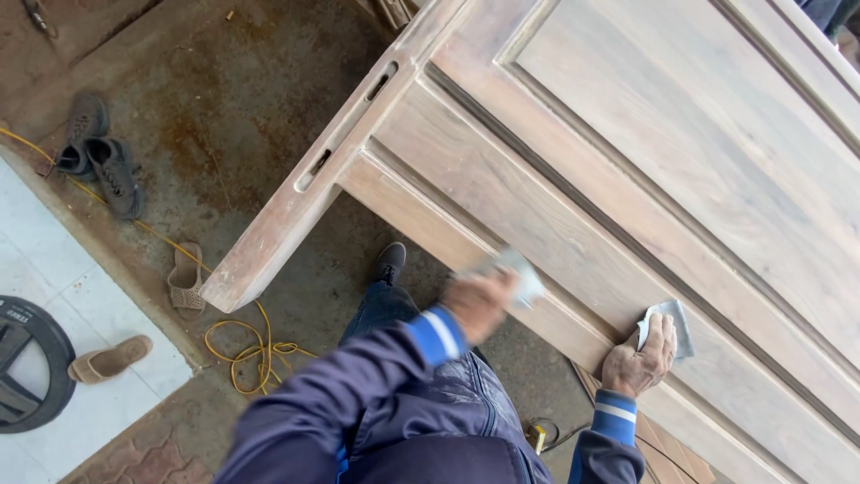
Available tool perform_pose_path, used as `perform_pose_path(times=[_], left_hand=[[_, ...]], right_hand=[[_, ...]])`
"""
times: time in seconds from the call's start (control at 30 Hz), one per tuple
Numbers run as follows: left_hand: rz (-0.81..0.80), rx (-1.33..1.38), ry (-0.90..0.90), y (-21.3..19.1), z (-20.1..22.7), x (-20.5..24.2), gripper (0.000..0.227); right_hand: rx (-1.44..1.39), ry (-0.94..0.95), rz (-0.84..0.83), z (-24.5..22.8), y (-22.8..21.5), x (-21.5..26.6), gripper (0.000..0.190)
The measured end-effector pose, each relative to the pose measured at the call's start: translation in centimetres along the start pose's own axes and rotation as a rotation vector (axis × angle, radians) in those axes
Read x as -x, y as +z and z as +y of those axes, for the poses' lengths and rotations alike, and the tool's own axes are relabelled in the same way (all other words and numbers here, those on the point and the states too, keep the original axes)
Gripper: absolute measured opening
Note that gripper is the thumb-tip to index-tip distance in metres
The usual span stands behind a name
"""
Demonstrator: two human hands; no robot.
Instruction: Sanding the surface of a large wooden door using sheets of sandpaper.
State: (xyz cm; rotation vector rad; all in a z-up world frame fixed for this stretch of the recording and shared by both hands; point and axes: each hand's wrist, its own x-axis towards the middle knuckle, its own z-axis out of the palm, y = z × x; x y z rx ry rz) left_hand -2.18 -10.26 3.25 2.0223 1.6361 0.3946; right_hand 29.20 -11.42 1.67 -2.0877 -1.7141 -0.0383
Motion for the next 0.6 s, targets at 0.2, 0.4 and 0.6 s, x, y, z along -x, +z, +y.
perform_pose_path(times=[0.2, 0.4, 0.6], left_hand=[[-0.031, -0.046, 0.072, 0.8, -3.1, -0.7, 0.029], [0.240, -0.166, -0.467, -8.6, -20.9, -2.6, 0.012], [0.039, 0.002, -0.153, -2.6, -4.4, -2.5, 0.025]], right_hand=[[-0.020, 0.007, -0.027, 0.6, 0.0, -0.1, 0.057], [-0.013, 0.020, -0.014, 0.1, -0.2, -0.1, 0.041], [-0.012, 0.018, -0.014, -0.1, -0.5, 0.0, 0.041]])
